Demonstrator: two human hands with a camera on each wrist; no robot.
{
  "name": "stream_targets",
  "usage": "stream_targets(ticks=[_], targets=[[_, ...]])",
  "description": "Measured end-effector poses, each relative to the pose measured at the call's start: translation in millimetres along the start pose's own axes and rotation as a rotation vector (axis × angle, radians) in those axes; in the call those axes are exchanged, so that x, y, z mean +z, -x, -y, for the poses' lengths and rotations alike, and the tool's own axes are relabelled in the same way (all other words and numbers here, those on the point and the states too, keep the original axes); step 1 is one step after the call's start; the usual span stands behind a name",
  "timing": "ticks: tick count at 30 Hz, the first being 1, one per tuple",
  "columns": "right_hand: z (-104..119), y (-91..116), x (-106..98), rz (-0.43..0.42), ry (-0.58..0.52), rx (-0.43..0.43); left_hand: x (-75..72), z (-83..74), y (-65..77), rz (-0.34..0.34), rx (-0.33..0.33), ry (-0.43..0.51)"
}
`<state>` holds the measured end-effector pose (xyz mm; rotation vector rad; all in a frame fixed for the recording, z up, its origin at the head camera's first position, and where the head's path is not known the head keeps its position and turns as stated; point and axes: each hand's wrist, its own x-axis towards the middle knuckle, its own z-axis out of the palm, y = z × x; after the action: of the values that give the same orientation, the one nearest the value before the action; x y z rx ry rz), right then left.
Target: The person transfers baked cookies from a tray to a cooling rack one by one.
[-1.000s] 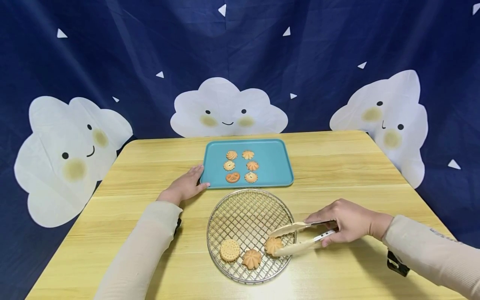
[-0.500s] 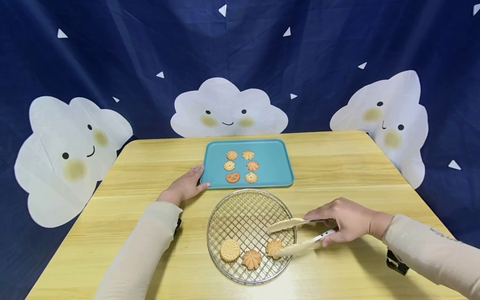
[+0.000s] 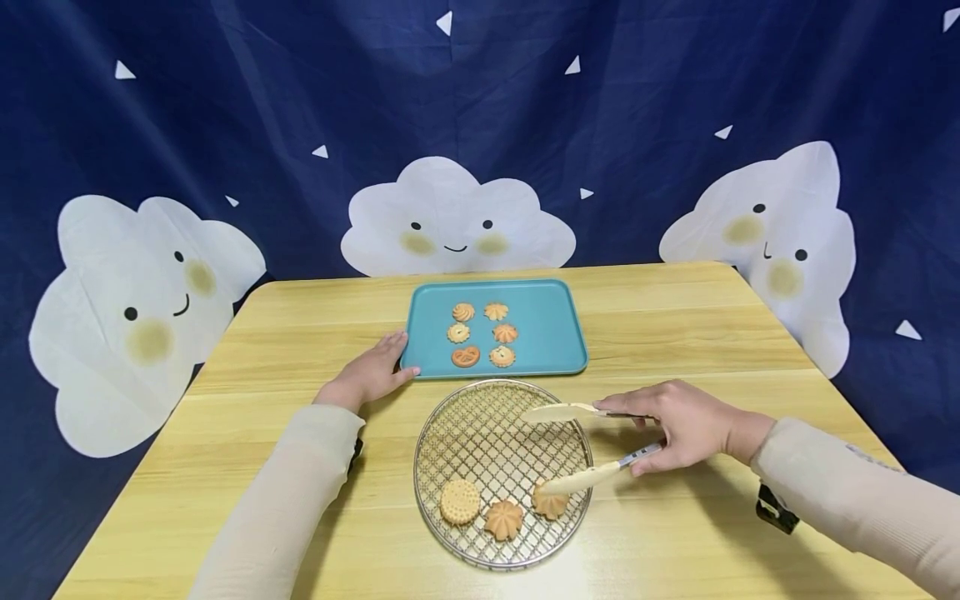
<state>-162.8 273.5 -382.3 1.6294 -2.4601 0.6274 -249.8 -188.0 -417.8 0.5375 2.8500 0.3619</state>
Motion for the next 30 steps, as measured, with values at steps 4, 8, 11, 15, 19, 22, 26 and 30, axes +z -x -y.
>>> stream_targets(ticks=[4, 8, 11, 15, 19, 22, 26, 30], targets=[[-2.7, -3.3, 0.4, -0.011, 0.042, 0.009, -0.3, -0.8, 0.8, 0.003, 0.000, -0.002], [-5.4, -7.9, 1.4, -0.024, 0.050, 0.027, 0.0, -0.4, 0.8, 0.005, 0.002, -0.011], [-6.4, -12.4, 2.4, -0.033, 0.058, 0.062, 0.3, 0.2, 0.6, 0.003, 0.004, -0.014], [-7.1, -18.6, 4.5, -0.033, 0.074, 0.136, 0.5, -0.1, 0.7, 0.001, 0.010, -0.017], [-8.8, -25.7, 6.8, -0.032, 0.090, 0.215, 0.8, -0.2, 1.0, -0.003, 0.016, -0.014], [-9.8, -31.8, 8.0, -0.031, 0.101, 0.268, 0.7, 0.4, 1.0, -0.006, 0.014, -0.013], [-10.6, -40.5, 9.1, -0.016, 0.097, 0.348, 0.5, -0.1, 1.2, -0.006, 0.013, -0.014], [-12.4, -49.1, 10.1, -0.007, 0.081, 0.416, 0.0, -1.5, 1.7, -0.006, 0.015, -0.013]])
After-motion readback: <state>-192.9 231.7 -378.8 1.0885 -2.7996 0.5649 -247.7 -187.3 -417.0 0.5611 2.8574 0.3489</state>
